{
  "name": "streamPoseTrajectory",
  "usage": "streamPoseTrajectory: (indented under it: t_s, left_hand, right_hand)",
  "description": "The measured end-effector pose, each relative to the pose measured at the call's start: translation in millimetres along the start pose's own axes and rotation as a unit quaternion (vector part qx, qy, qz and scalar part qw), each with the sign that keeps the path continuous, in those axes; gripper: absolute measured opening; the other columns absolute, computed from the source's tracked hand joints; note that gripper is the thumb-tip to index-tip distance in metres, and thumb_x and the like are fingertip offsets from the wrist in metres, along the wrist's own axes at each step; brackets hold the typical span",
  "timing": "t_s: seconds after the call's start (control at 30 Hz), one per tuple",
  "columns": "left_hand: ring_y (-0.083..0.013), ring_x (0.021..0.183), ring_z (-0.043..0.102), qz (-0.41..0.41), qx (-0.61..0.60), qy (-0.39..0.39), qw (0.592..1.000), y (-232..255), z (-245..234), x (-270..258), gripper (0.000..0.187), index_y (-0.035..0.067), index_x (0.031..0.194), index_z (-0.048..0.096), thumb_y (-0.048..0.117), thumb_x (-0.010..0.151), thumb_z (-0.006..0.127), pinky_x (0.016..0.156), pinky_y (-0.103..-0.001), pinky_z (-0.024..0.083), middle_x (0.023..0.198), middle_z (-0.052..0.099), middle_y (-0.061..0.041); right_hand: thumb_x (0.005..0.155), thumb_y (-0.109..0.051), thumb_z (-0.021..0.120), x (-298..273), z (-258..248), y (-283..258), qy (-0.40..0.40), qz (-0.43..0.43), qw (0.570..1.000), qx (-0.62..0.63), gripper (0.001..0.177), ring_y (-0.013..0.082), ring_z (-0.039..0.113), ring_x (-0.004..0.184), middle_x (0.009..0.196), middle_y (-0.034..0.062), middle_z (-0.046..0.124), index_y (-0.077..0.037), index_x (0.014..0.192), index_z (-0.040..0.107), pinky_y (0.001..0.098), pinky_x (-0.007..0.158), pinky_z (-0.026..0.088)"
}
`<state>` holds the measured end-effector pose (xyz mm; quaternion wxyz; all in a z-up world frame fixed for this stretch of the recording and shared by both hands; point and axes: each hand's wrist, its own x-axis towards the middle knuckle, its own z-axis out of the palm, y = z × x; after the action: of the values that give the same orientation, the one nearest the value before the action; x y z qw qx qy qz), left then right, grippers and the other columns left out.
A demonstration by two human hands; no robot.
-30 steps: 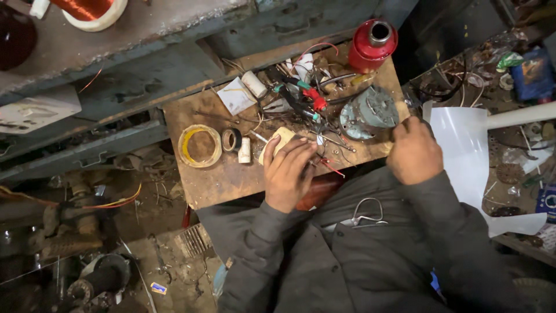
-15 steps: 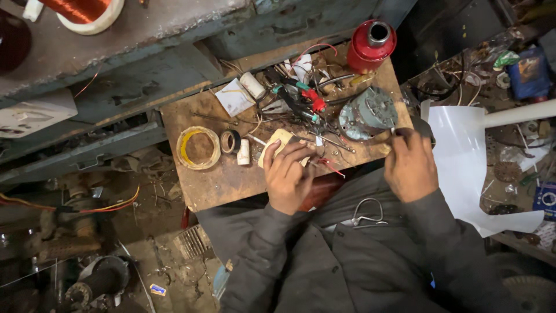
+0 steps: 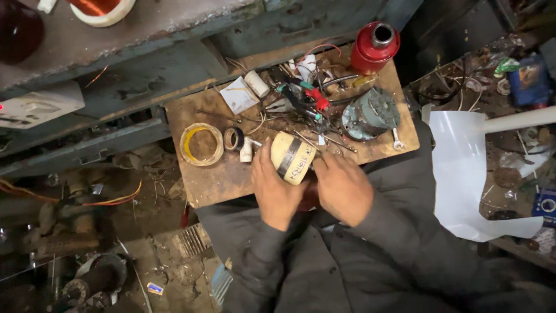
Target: The person works on a cylindrical electrical component, using a wrench to tighten a nut on a shaft. They then use pliers to adjust wires and a screwdriver to manipulate internal parts. Finally, they attach a circular wooden piece to the component.
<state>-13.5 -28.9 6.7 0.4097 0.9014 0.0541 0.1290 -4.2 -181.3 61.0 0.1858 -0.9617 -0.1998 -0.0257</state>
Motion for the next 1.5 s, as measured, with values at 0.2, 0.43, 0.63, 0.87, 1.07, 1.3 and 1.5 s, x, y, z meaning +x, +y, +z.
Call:
streamPoseTrajectory:
  t_s: [0.2, 0.43, 0.63, 0.87, 1.07, 1.3, 1.5]
  left_hand:
    - [-0.0442, 0.134, 0.047, 0.033, 0.005, 0.061, 0.998, 1.6, 7.4, -7.1, 0.107, 0.001, 0.146, 0.037, 0.019, 0.058, 0.096, 0.114, -0.051, 0.037, 0.142, 0.049, -0.023]
    - [-0.0446, 0.132, 0.046, -0.012, 0.011, 0.052, 0.999, 0.8, 7.0, -8.9, 0.108, 0.000, 0.144, 0.038, 0.018, 0.055, 0.095, 0.112, -0.051, 0.036, 0.140, 0.048, -0.024]
    - [-0.0450, 0.132, 0.045, -0.008, 0.032, 0.059, 0.998, 7.6, 14.4, -7.6, 0.106, 0.001, 0.146, 0.038, 0.017, 0.059, 0.096, 0.112, -0.053, 0.035, 0.140, 0.048, -0.024]
    - [-0.0452, 0.130, 0.045, -0.026, 0.031, 0.061, 0.997, 8.6, 13.3, -4.7, 0.111, 0.001, 0.144, 0.038, 0.020, 0.052, 0.097, 0.110, -0.053, 0.035, 0.138, 0.047, -0.025]
    - [-0.0453, 0.128, 0.045, -0.030, 0.034, 0.060, 0.997, 7.9, 12.5, -6.3, 0.113, 0.000, 0.143, 0.037, 0.024, 0.051, 0.098, 0.108, -0.054, 0.036, 0.136, 0.048, -0.024]
    - [-0.0445, 0.130, 0.046, -0.011, 0.025, 0.060, 0.998, 8.1, 5.4, -8.4, 0.113, 0.000, 0.144, 0.037, 0.023, 0.052, 0.097, 0.108, -0.053, 0.037, 0.140, 0.049, -0.022]
    - [-0.0444, 0.127, 0.047, -0.029, 0.030, 0.064, 0.997, 7.5, 8.5, -9.7, 0.111, 0.000, 0.144, 0.037, 0.024, 0.053, 0.097, 0.106, -0.053, 0.038, 0.138, 0.048, -0.023]
  right_hand:
    - [0.083, -0.005, 0.059, -8.1, -29.5, -8.5, 0.107, -0.011, 0.994, 0.016, 0.013, 0.0368, 0.062, 0.096, 0.099, 0.0170, 0.061, -0.001, 0.096, 0.061, 0.0453, 0.084, 0.049]
    - [0.081, -0.006, 0.059, 0.9, -7.8, 9.6, 0.073, -0.033, 0.995, 0.054, 0.014, 0.0374, 0.061, 0.092, 0.096, 0.0158, 0.060, -0.003, 0.094, 0.059, 0.0477, 0.083, 0.048]
    - [0.074, -0.008, 0.060, 7.0, -0.5, 1.1, 0.063, -0.037, 0.997, -0.022, 0.022, 0.0366, 0.061, 0.090, 0.092, 0.0145, 0.063, -0.004, 0.096, 0.061, 0.0495, 0.085, 0.044]
    - [0.080, -0.010, 0.064, 20.5, -5.8, 11.2, -0.001, -0.035, 0.996, -0.085, 0.016, 0.0352, 0.063, 0.091, 0.095, 0.0141, 0.065, -0.004, 0.095, 0.063, 0.0479, 0.081, 0.043]
    - [0.083, -0.010, 0.067, 12.5, -15.8, 18.2, 0.052, -0.005, 0.998, -0.028, 0.014, 0.0359, 0.063, 0.091, 0.092, 0.0144, 0.065, -0.003, 0.093, 0.063, 0.0486, 0.080, 0.047]
    - [0.080, -0.013, 0.068, 9.6, -6.5, 18.4, -0.009, 0.003, 1.000, 0.007, 0.017, 0.0343, 0.066, 0.088, 0.091, 0.0143, 0.067, -0.005, 0.095, 0.067, 0.0482, 0.071, 0.052]
    - [0.075, -0.008, 0.064, 17.0, -13.4, 10.5, 0.051, -0.078, 0.995, -0.031, 0.026, 0.0334, 0.067, 0.089, 0.092, 0.0136, 0.067, -0.003, 0.101, 0.064, 0.0472, 0.081, 0.056]
